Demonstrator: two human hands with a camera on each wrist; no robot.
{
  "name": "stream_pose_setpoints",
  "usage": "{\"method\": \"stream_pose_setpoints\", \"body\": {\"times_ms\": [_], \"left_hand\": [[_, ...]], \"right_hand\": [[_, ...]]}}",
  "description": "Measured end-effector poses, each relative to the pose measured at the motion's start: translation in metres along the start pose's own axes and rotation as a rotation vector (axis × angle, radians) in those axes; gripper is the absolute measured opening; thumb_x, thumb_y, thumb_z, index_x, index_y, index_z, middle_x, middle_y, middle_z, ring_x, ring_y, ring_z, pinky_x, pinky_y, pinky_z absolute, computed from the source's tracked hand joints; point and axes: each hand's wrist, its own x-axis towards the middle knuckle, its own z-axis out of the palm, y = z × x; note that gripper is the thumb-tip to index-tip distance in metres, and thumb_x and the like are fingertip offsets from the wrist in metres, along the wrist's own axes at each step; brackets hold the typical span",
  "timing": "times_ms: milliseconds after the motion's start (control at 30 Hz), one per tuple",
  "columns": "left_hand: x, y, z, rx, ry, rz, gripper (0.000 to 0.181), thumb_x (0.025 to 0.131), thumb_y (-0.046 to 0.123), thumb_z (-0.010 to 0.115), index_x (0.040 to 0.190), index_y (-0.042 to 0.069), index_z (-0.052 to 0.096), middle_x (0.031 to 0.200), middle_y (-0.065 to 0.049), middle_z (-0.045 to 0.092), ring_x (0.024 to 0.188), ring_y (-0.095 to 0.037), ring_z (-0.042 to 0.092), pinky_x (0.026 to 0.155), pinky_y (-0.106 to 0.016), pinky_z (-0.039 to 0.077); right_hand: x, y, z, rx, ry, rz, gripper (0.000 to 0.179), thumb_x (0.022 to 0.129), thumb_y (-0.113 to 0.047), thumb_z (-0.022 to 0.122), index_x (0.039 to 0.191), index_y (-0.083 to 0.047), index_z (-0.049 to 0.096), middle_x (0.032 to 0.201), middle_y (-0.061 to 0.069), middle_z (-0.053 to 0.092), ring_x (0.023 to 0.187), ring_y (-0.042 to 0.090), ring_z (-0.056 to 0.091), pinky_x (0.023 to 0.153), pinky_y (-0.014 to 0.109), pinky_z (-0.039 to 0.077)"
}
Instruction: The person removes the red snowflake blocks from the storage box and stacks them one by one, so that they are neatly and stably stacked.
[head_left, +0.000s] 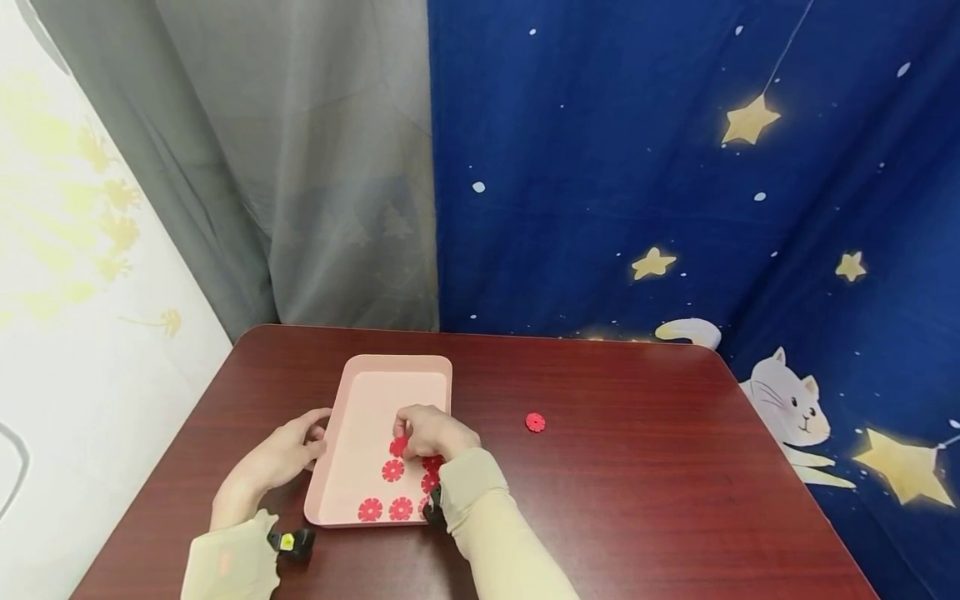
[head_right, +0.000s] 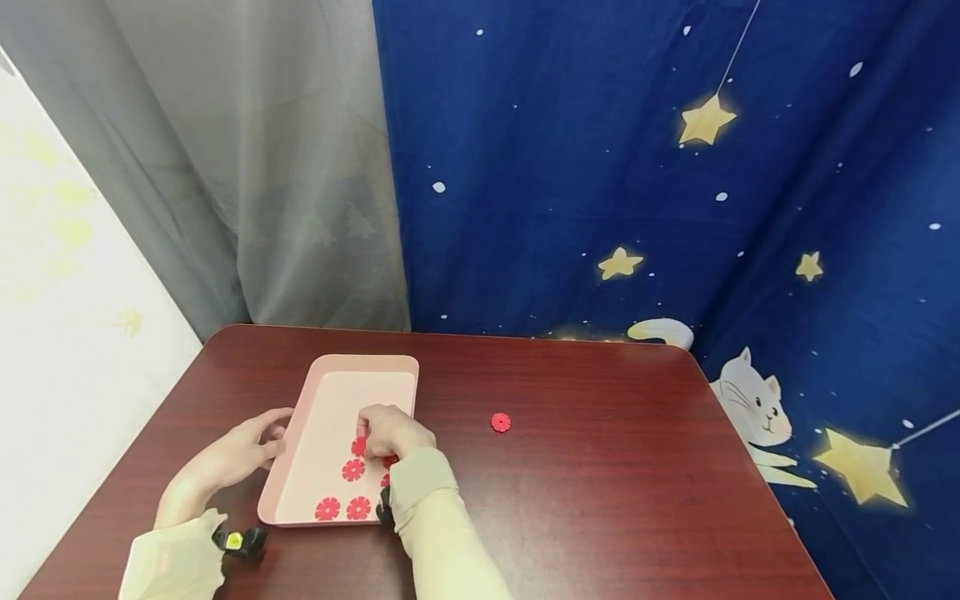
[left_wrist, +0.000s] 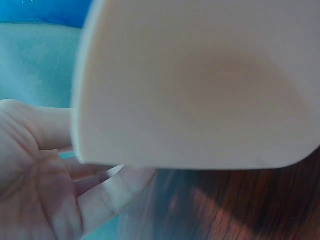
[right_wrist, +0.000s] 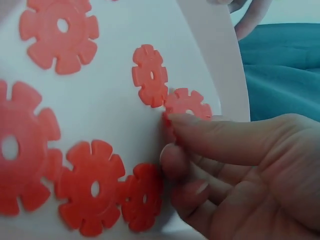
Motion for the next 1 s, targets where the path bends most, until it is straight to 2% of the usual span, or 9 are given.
{"method": "stream_pose_setpoints", "body": {"times_ms": [200,267,500,600,733,867,1000], "left_hand": [[-0.001,0.0,-0.001,0.014,0.011,0.004,0.051,0.096,0.0,0.052,0.143,-0.008,0.034,0.096,-0.012,0.051,0.08,-0.022,0.06,0.07,-0.038,0.056],[-0.001,0.0,-0.002,0.013,0.01,0.003,0.051,0.096,-0.001,0.052,0.143,-0.008,0.033,0.096,-0.012,0.051,0.08,-0.022,0.06,0.07,-0.038,0.056],[-0.001,0.001,0.0,-0.003,0.006,0.013,0.051,0.096,-0.001,0.051,0.143,-0.009,0.033,0.098,-0.014,0.052,0.08,-0.022,0.062,0.07,-0.038,0.056],[0.0,0.001,0.001,0.003,0.01,0.013,0.05,0.096,-0.001,0.052,0.142,-0.009,0.034,0.098,-0.013,0.052,0.08,-0.022,0.061,0.07,-0.038,0.056],[0.001,0.003,0.003,0.003,0.004,0.01,0.051,0.096,-0.001,0.053,0.143,-0.008,0.035,0.099,-0.014,0.053,0.08,-0.022,0.062,0.072,-0.04,0.056],[0.0,0.003,0.004,0.003,0.002,-0.004,0.051,0.096,0.0,0.054,0.143,-0.007,0.035,0.099,-0.014,0.052,0.081,-0.022,0.061,0.074,-0.041,0.055],[0.0,0.002,0.003,0.011,0.016,-0.011,0.05,0.096,-0.001,0.053,0.143,-0.008,0.036,0.099,-0.013,0.052,0.081,-0.023,0.062,0.073,-0.039,0.055]], "right_hand": [[-0.003,0.006,-0.003,0.372,-0.007,-0.077,0.024,0.08,0.001,0.078,0.093,-0.008,0.061,0.069,0.007,0.053,0.055,0.023,0.058,0.051,0.033,0.051],[-0.003,0.009,-0.005,0.446,0.0,-0.118,0.025,0.08,0.002,0.077,0.096,-0.007,0.06,0.067,0.008,0.052,0.054,0.026,0.059,0.05,0.034,0.052],[-0.013,0.022,-0.021,0.561,0.121,-0.261,0.025,0.082,0.003,0.075,0.101,-0.007,0.062,0.07,0.011,0.057,0.058,0.027,0.065,0.052,0.031,0.053],[-0.022,0.033,-0.03,0.677,0.169,-0.305,0.026,0.084,0.003,0.073,0.105,-0.005,0.062,0.074,0.02,0.06,0.059,0.028,0.064,0.055,0.034,0.055],[-0.041,0.055,-0.043,0.822,0.23,-0.317,0.029,0.087,0.002,0.071,0.114,-0.001,0.059,0.079,0.031,0.058,0.055,0.032,0.061,0.049,0.036,0.054],[-0.058,0.077,-0.057,0.874,0.311,-0.308,0.031,0.088,0.0,0.07,0.117,0.0,0.057,0.078,0.025,0.06,0.053,0.037,0.059,0.044,0.032,0.05],[-0.073,0.092,-0.071,0.943,0.392,-0.329,0.034,0.088,-0.002,0.071,0.118,0.001,0.056,0.077,0.015,0.062,0.052,0.03,0.061,0.044,0.027,0.049]]}}
